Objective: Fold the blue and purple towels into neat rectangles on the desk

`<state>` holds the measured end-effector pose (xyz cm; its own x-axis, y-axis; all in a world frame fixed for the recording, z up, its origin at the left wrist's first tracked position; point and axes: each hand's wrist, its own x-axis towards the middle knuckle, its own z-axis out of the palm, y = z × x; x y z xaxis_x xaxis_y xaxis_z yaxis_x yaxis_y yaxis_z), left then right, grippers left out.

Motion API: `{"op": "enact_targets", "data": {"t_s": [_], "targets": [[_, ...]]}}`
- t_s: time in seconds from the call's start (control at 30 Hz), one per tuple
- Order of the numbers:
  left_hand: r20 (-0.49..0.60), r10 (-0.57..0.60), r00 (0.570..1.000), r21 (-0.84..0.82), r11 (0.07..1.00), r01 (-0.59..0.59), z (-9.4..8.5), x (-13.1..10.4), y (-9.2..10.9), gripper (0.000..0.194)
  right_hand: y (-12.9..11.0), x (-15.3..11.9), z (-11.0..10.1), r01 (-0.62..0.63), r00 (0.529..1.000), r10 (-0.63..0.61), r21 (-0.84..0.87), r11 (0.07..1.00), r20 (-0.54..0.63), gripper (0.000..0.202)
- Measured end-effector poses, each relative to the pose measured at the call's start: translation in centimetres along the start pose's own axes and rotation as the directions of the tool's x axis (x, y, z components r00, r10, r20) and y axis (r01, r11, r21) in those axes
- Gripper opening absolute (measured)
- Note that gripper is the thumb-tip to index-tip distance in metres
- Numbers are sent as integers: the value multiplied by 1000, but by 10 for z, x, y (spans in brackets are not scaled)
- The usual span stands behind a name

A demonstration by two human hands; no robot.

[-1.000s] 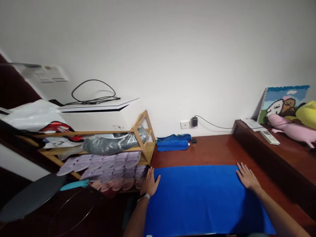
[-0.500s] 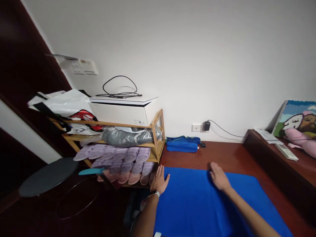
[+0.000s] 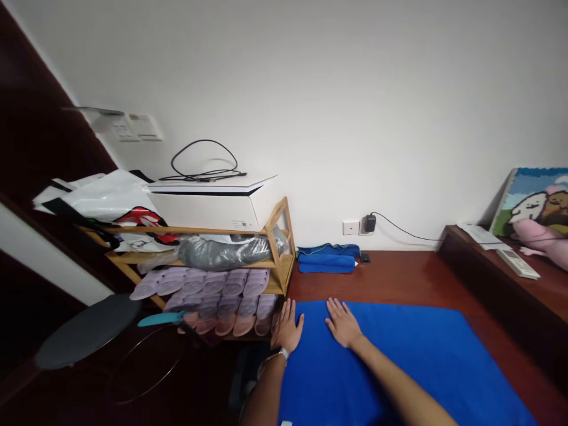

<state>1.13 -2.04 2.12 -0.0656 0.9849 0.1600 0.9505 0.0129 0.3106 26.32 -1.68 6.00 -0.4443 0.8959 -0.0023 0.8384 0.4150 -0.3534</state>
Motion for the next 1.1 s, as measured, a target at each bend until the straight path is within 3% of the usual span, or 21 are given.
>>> {"op": "enact_targets", "data": {"t_s": [0.1,0.2,0.3,0.4,0.5,0.7,0.97,1.1], "targets": [[-10,14,1000,13,1000,-14,1,2,-1,67,79,-44,-19,-141,989,138,-50,989,-45,72],[-19,31,999,8,1000,-30,4,4,-4,67,180,-106,-39,-308,948,294,-114,945,-121,73],[-14,37,999,2,999,-37,6,7,-8,68,271,-166,-56,-515,854,488,-168,840,-181,76],[8,53,999,3,999,-53,5,10,-9,69,322,-203,-65,-626,778,593,-193,755,-205,78],[13,55,998,16,998,-55,4,12,-10,70,335,-213,-65,-636,770,595,-204,744,-229,78],[26,48,998,43,998,-50,1,12,-8,70,330,-208,-63,-640,765,591,-207,739,-254,79],[34,39,999,26,999,-40,-5,7,-1,69,329,-210,-67,-708,707,672,-208,675,-221,75],[31,18,999,13,1000,-18,-9,3,6,67,327,-203,-82,-767,632,764,-252,591,-132,75]]}}
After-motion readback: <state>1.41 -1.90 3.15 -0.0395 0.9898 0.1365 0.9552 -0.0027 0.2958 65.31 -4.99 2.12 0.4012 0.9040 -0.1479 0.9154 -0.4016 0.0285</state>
